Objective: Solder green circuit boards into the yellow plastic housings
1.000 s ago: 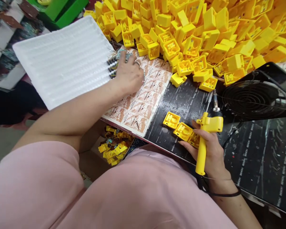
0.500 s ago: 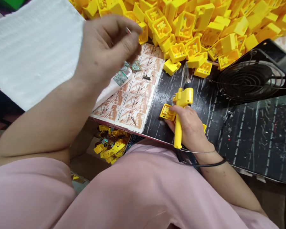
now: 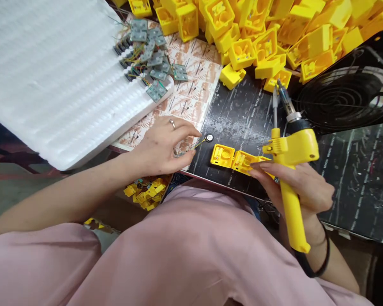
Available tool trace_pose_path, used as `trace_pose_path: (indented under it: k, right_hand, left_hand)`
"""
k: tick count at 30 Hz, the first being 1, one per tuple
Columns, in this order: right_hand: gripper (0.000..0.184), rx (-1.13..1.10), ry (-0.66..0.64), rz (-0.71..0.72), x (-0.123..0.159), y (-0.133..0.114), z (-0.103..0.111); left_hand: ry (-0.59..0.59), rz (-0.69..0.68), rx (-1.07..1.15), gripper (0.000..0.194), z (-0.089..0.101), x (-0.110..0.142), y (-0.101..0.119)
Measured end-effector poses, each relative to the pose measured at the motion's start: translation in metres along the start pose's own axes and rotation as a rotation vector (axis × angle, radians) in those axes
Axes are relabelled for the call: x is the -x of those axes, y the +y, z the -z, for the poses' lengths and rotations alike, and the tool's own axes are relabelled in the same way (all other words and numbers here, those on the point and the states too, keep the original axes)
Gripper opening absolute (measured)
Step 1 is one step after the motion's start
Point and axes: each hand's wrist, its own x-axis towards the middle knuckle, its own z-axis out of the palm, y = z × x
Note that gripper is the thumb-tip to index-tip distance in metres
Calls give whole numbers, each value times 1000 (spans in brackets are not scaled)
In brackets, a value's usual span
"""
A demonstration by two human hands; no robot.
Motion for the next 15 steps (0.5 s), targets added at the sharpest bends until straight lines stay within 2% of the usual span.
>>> trace_pose_path:
  k: [3, 6, 9, 12, 15]
  right_hand:
    - [24, -26, -4, 1, 4, -4, 8]
    - [25, -22, -27, 6, 9, -6, 15]
    - [25, -26, -55, -12, 13, -5, 19]
    - [23, -15, -71, -18, 16, 0, 19]
    - [18, -43, -101, 29, 22, 6, 19]
  left_hand:
    - [-32, 64, -182, 32, 6, -16, 13]
    - [-126, 148, -363, 37, 7, -21, 20]
    - [-231, 269, -411, 37, 3, -20, 18]
    - [-245, 355, -163, 26, -4, -19, 10]
    - [-133, 431, 258, 25, -8, -19, 3]
